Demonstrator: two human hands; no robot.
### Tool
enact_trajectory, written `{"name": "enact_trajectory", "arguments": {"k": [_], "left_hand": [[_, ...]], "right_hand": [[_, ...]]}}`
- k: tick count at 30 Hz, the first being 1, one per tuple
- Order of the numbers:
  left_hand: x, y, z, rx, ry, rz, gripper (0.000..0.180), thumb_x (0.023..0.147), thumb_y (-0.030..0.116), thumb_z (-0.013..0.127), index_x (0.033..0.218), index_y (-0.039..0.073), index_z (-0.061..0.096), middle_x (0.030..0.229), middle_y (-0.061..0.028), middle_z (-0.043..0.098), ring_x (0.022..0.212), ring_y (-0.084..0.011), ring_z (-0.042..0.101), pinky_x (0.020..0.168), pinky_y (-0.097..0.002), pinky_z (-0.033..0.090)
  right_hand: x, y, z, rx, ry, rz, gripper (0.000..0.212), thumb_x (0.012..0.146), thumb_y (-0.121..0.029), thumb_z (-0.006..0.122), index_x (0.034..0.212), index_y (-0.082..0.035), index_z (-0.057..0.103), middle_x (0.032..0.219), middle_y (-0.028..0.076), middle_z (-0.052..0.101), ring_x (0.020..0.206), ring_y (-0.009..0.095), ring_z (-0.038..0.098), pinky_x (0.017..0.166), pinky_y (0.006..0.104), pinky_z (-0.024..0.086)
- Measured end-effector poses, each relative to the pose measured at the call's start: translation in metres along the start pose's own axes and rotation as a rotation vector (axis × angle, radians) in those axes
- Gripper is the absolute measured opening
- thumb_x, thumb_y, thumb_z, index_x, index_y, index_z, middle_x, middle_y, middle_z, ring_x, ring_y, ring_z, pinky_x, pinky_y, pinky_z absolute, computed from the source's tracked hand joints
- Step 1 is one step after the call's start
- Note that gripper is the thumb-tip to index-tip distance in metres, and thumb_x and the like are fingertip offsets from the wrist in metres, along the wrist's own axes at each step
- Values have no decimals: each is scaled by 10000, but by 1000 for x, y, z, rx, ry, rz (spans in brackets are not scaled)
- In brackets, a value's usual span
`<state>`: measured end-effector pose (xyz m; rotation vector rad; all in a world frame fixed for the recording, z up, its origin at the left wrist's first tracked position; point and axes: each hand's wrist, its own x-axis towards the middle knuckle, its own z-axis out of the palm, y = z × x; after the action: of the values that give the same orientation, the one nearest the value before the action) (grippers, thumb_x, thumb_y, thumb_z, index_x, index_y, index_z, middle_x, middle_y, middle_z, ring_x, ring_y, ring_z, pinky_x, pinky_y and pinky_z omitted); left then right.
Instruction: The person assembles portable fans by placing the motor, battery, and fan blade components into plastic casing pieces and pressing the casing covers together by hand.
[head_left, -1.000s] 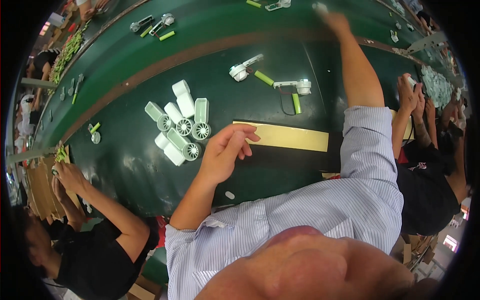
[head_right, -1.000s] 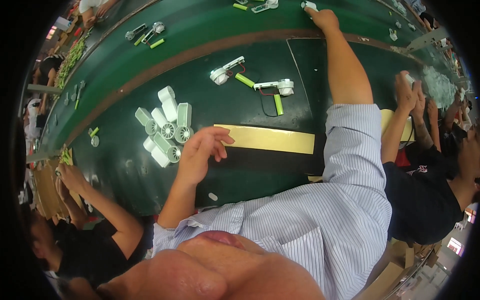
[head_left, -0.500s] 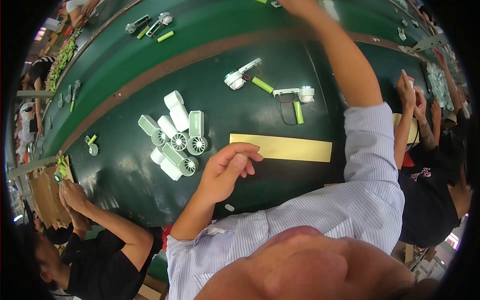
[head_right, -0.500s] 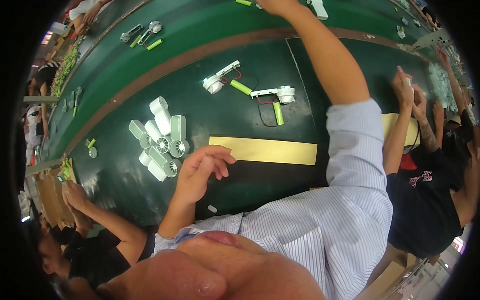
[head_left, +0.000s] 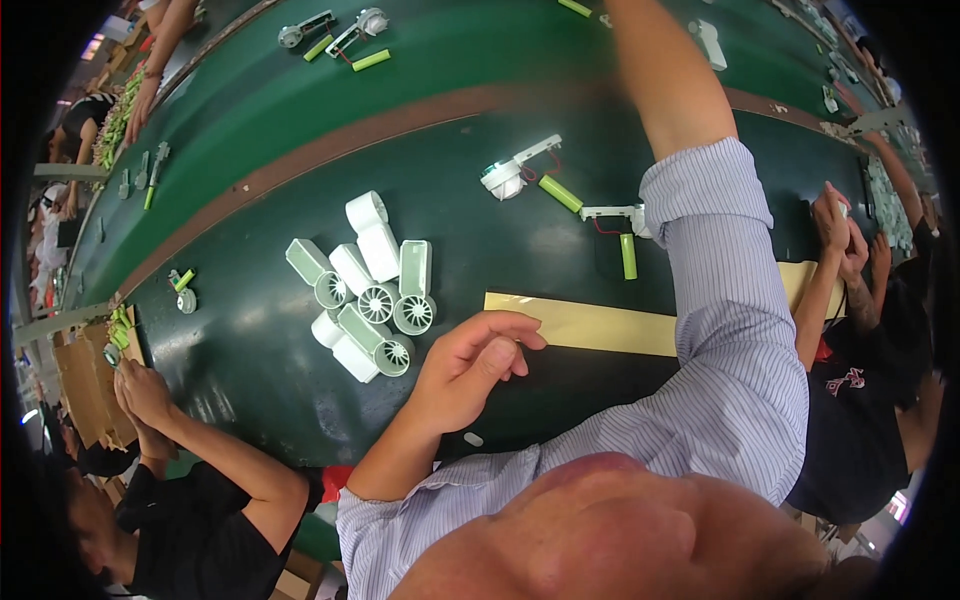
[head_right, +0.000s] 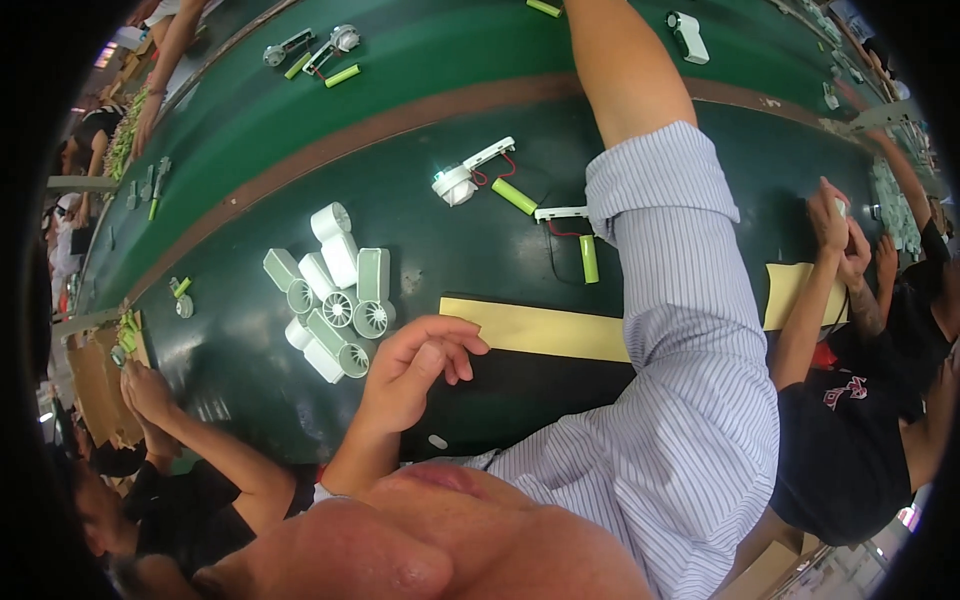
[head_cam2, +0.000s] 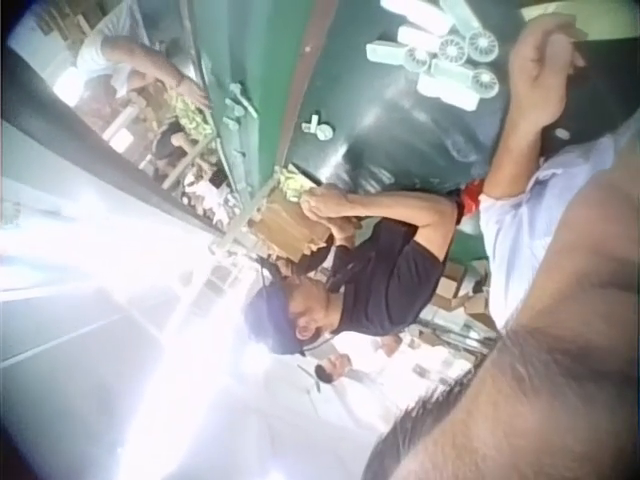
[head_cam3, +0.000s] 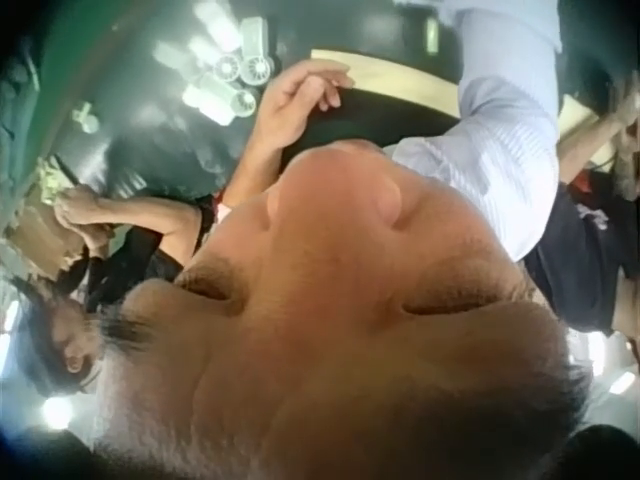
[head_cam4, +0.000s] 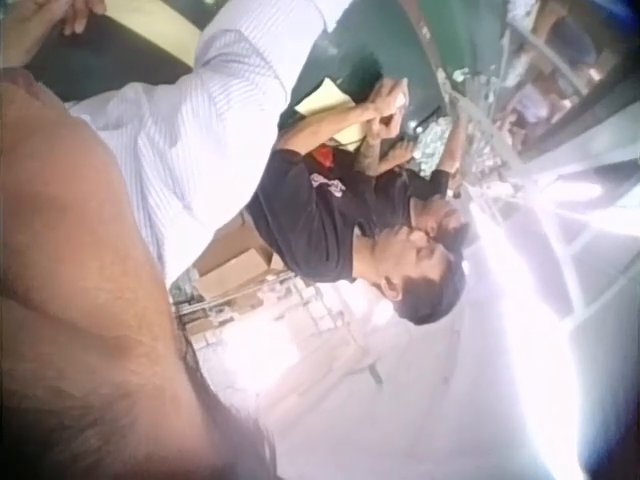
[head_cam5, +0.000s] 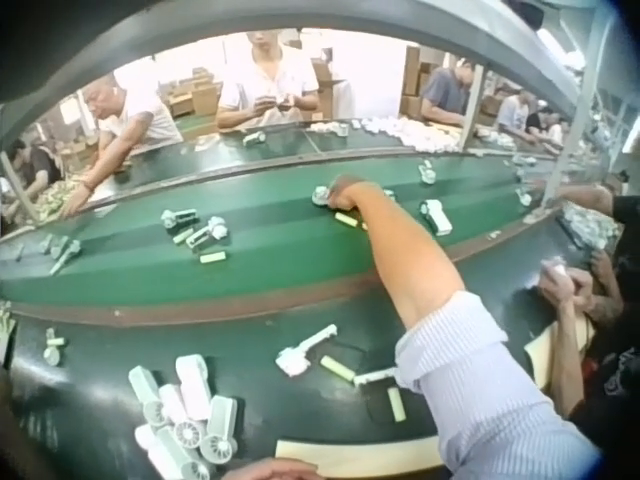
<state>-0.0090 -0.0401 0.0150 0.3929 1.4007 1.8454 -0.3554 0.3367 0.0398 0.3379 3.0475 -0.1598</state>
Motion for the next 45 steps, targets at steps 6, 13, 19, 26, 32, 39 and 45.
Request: {"name": "enact_trajectory", "arguments": {"k": [6, 13, 19, 26, 32, 39, 45], "left_hand": [[6, -1, 2, 41, -6, 28, 322, 997, 246, 476, 1226, 33, 551, 1056, -59, 638, 818, -85, 567, 696, -218, 455], [-4, 2, 0, 72, 44, 63, 302, 991, 224, 469, 1209, 36, 561, 1054, -59, 643, 807, -87, 569, 692, -221, 458], [-9, 3, 3, 90, -11, 105, 307, 984, 223, 497, 1216, 30, 555, 1045, -72, 640, 827, -108, 579, 718, -240, 471], [-8, 5, 9, 174, -42, 21, 283, 970, 161, 468, 1191, 12, 566, 1059, -82, 636, 836, -117, 591, 722, -244, 466], [-8, 0, 8, 102, -78, 77, 302, 981, 229, 494, 1187, 20, 569, 1046, -80, 649, 826, -112, 589, 710, -238, 465], [-11, -3, 18, 138, -118, 68, 277, 973, 176, 486, 1174, 8, 576, 1046, -87, 646, 820, -115, 588, 710, -242, 466], [-14, -3, 31, 191, -182, 19, 293, 956, 202, 520, 1169, 12, 586, 1047, -83, 653, 824, -113, 589, 714, -227, 472]], "right_hand": [[1, 37, 34, -93, 168, -332, 394, 792, -301, 530, 954, 39, 646, 944, 285, 645, 902, 425, 625, 803, 464, 491], [-23, 55, 5, 199, 153, -307, 419, 822, -356, 537, 1030, 4, 585, 995, 255, 648, 901, 386, 633, 790, 454, 486], [-62, 66, 24, -117, 41, -540, 318, 814, -301, 571, 995, -40, 563, 1038, 208, 621, 991, 377, 591, 851, 446, 465], [-77, 96, 32, 156, 189, -433, 368, 807, -278, 577, 1065, -15, 569, 1082, 213, 616, 1010, 383, 582, 850, 445, 461], [-164, 63, -55, 244, 123, -408, 339, 795, -294, 572, 960, 2, 596, 861, 193, 634, 792, 301, 610, 736, 406, 477], [-271, -5, 17, 203, 137, -487, 392, 833, -264, 600, 1162, -53, 561, 1061, 174, 617, 999, 342, 594, 865, 422, 469], [-290, -11, 10, 263, -31, -295, 343, 820, -333, 618, 929, -20, 709, 981, 176, 666, 925, 335, 623, 807, 422, 492]]}}
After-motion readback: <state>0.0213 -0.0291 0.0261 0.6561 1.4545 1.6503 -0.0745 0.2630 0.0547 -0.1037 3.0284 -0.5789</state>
